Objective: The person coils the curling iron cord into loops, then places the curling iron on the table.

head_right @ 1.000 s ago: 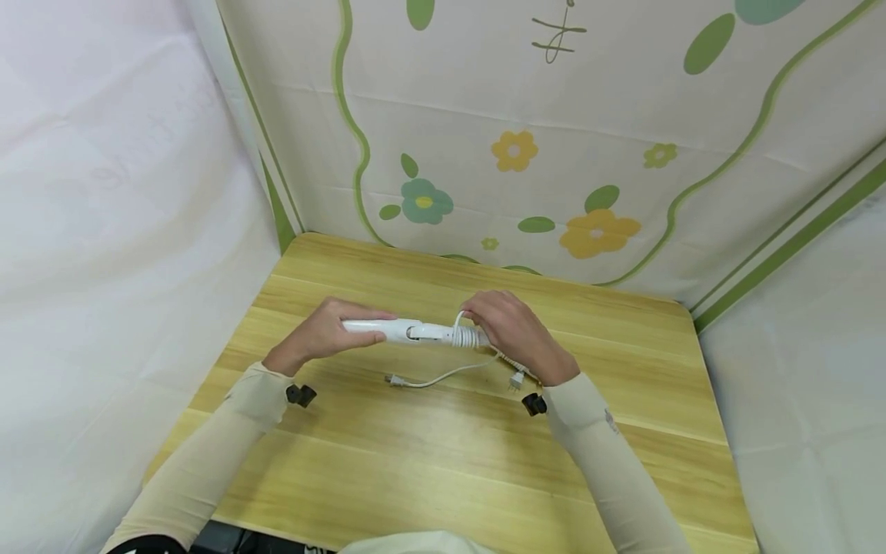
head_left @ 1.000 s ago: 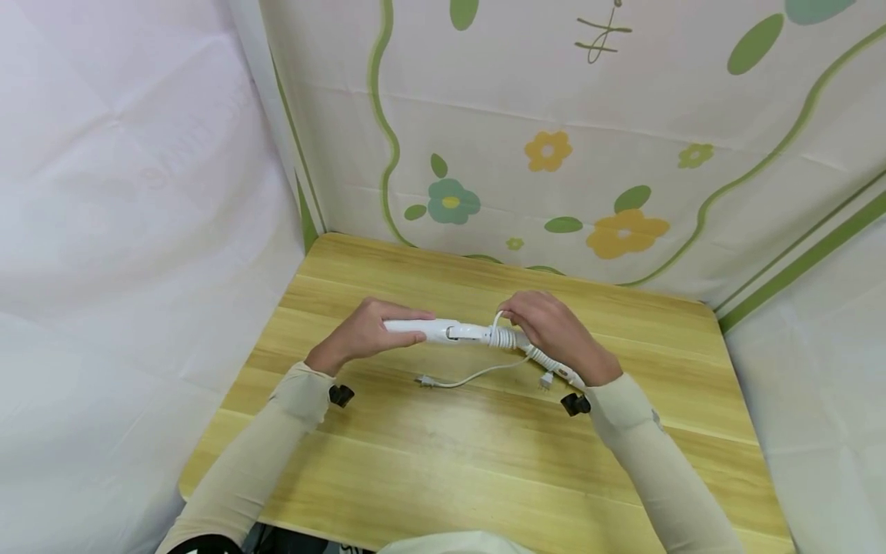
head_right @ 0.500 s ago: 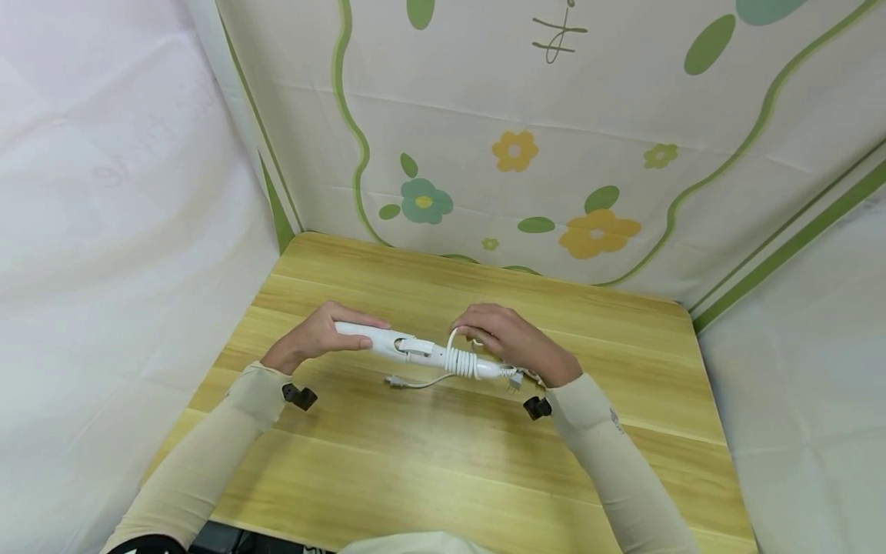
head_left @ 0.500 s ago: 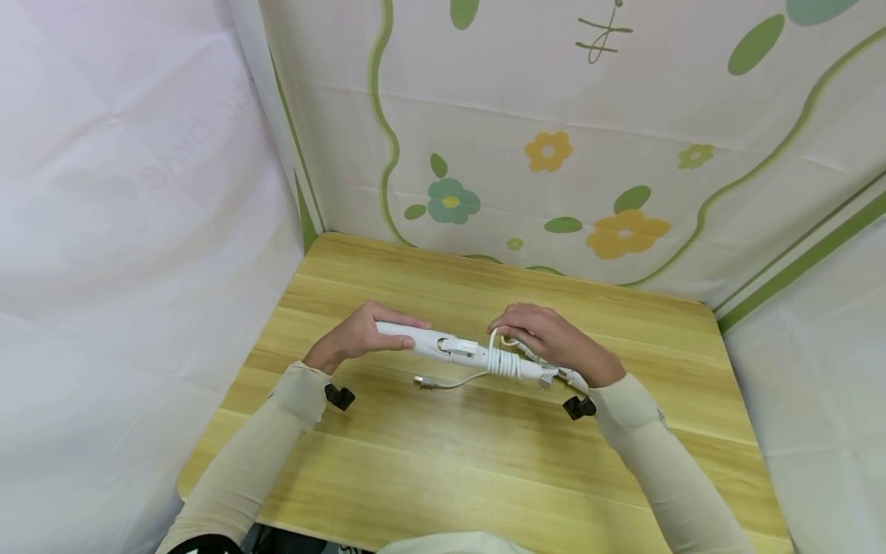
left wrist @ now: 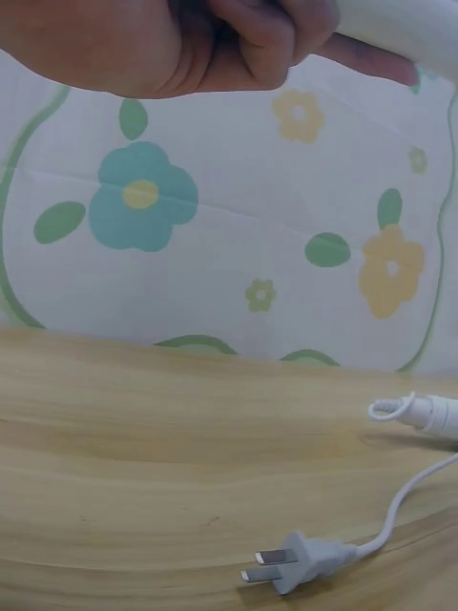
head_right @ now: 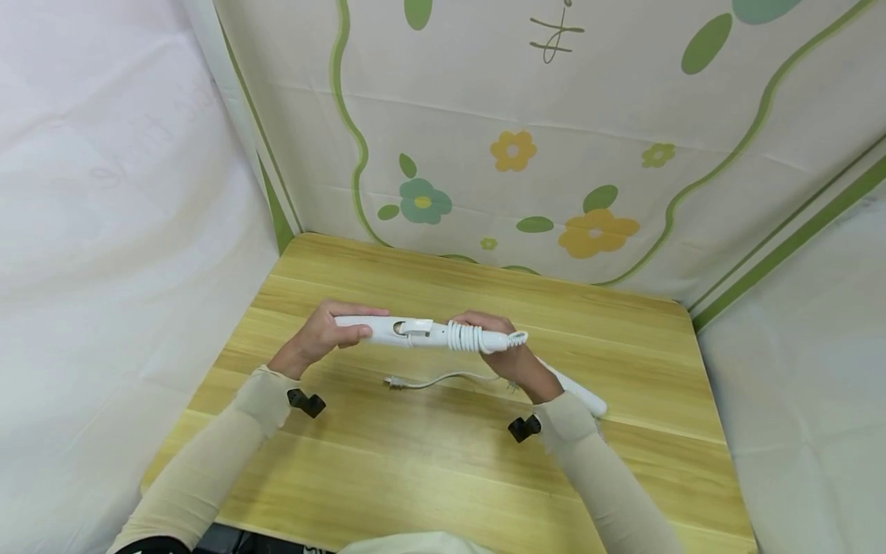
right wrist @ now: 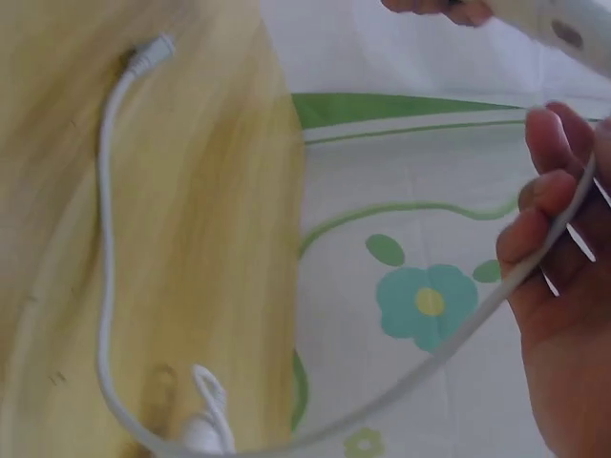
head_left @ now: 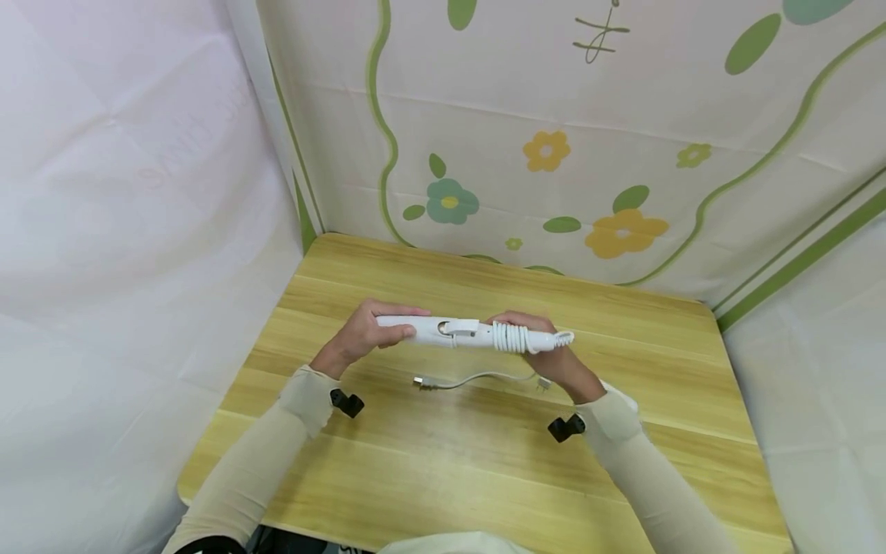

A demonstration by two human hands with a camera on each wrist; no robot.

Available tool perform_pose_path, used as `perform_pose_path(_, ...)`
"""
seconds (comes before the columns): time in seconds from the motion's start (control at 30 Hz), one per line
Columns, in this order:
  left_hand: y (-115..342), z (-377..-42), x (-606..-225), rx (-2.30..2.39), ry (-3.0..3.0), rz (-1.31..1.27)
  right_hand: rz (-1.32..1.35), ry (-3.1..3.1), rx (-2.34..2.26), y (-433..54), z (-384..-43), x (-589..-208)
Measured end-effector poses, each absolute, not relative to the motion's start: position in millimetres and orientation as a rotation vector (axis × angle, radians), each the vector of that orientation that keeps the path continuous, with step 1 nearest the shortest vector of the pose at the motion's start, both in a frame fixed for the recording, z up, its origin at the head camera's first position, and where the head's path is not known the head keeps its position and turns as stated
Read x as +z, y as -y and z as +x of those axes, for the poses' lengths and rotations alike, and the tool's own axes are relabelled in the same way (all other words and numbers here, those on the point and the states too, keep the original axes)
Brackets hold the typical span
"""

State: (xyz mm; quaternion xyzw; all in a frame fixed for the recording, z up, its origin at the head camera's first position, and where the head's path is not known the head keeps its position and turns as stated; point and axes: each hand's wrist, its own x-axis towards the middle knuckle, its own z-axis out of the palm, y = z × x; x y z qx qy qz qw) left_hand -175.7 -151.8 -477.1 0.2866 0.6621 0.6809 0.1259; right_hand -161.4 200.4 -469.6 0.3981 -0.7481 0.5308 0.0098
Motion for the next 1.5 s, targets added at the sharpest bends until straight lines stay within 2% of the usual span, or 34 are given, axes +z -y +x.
perform_pose_path(0.2, 142, -173, -477, 2.022, -2.017, 0.815, 0.940, 2.496, 1.737, -198, -151, -480)
perform_pose_path(0.53, 135, -178, -470, 2.086, -2.189, 0.679, 0.730, 2.572, 1.520, -193, -160, -485)
perform_pose_path(0.9, 133, -193, -454, 2.171, -2.348, 0.633, 0.771, 2.565, 1.319, -189, -181, -460)
perform_pose_path(1.1, 138, -207, -449, 2.106, -2.482, 0.696, 0.784, 2.603, 1.230, -195, -183, -458)
perform_pose_path(1.5, 141, -217, -447, 1.789, -2.599, 0.830, 1.154, 2.566, 0.929, -210, -189, -439)
